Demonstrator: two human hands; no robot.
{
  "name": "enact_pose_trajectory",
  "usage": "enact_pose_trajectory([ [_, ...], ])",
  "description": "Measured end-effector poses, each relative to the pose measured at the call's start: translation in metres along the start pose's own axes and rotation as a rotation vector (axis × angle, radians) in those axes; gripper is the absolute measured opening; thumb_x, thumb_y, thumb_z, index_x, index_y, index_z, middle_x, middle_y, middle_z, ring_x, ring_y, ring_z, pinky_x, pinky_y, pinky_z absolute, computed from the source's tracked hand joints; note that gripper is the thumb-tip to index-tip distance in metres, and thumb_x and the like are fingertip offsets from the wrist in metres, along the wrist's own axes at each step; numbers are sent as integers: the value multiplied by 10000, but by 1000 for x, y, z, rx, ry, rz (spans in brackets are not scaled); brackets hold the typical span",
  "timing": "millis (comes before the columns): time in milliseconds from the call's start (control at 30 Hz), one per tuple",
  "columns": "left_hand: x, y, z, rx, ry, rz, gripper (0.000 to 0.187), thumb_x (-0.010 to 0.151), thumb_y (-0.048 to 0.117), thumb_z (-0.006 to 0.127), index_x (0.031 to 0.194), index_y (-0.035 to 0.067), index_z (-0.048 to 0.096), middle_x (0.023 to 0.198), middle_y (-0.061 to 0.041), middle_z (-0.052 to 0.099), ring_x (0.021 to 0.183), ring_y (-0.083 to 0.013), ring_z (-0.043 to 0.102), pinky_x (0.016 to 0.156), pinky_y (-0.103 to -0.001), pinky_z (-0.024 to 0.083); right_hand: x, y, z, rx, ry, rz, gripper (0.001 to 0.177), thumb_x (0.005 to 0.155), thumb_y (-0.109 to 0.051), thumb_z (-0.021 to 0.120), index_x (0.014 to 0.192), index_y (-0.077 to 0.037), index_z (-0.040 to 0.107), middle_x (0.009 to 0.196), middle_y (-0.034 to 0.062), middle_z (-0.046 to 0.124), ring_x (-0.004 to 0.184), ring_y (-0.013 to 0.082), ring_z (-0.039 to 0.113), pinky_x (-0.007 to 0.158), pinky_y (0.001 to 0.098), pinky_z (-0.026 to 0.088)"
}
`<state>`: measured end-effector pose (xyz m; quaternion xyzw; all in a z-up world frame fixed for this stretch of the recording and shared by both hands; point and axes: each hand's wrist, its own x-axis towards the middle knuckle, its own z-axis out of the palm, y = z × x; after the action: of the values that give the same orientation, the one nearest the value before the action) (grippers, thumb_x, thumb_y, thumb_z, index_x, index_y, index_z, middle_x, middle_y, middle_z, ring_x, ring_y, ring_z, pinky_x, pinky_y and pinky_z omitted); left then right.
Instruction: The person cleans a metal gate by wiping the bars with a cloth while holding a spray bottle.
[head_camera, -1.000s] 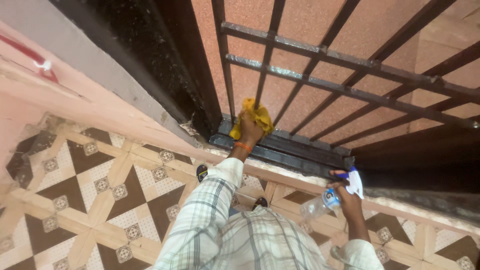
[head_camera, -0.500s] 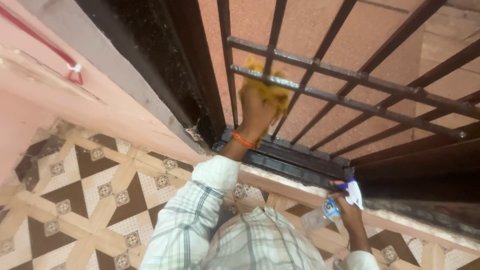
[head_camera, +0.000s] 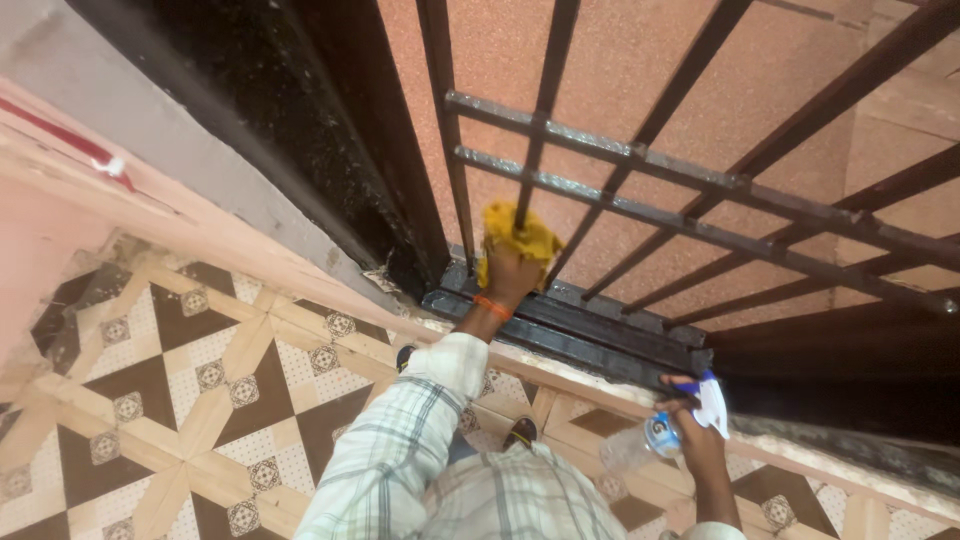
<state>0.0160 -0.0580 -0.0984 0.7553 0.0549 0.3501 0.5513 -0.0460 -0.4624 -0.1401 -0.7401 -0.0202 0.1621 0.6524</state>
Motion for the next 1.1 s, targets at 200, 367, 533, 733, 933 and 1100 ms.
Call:
enact_pose_trajectory([
  [200, -36, -69, 10, 51, 73, -116, 159, 759, 39, 541, 807, -19, 681, 778, -166, 705, 779, -328, 709, 736, -433, 548, -2, 18, -9, -206, -12, 47, 278, 953, -18, 547, 1192, 41, 675, 1103, 184, 719, 969, 207, 690, 855, 341, 537],
  [367, -49, -62, 4, 8, 136, -207, 154, 794, 17, 537, 907, -57, 611, 856, -187, 669, 856, -319, 670, 795, -423, 524, -2, 2, -3, -84, -50, -95, 370, 853, 13, 502, 1211, 26, 595, 1198, 129, 692, 925, 201, 695, 822, 330, 544],
  [533, -49, 20, -25, 85, 332, -161, 177, 824, 97, 595, 958, -11, 638, 936, -171, 668, 954, -331, 636, 890, -465, 464, 1, -1, -2, -60, -51, -103, 421, 827, 35, 493, 1232, 36, 607, 1207, 153, 696, 939, 204, 685, 815, 326, 535],
  [733, 24, 169, -61, 328, 286, 272, 218, 860, 193, 664, 1019, 44, 670, 1031, -151, 666, 1071, -345, 596, 1004, -515, 392, -3, 0, -2, 20, -47, -53, 442, 800, 31, 492, 1231, -8, 585, 1230, 132, 677, 922, 203, 699, 800, 333, 553],
  [933, 65, 250, -63, 758, 433, 453, 423, 877, 312, 726, 1146, -9, 670, 1140, -212, 645, 1186, -409, 531, 1084, -562, 288, 9, 5, 2, -265, -48, -205, 181, 840, -13, 589, 943, 7, 737, 1261, 112, 690, 976, 214, 706, 877, 341, 540],
  [1100, 49, 228, -51, 403, 284, 260, 308, 931, 283, 720, 1096, 23, 711, 1017, -124, 690, 1027, -319, 669, 997, -458, 457, 3, 8, -6, -159, -87, -227, 204, 846, 16, 535, 908, 38, 728, 1323, 128, 651, 1136, 204, 663, 908, 346, 533],
])
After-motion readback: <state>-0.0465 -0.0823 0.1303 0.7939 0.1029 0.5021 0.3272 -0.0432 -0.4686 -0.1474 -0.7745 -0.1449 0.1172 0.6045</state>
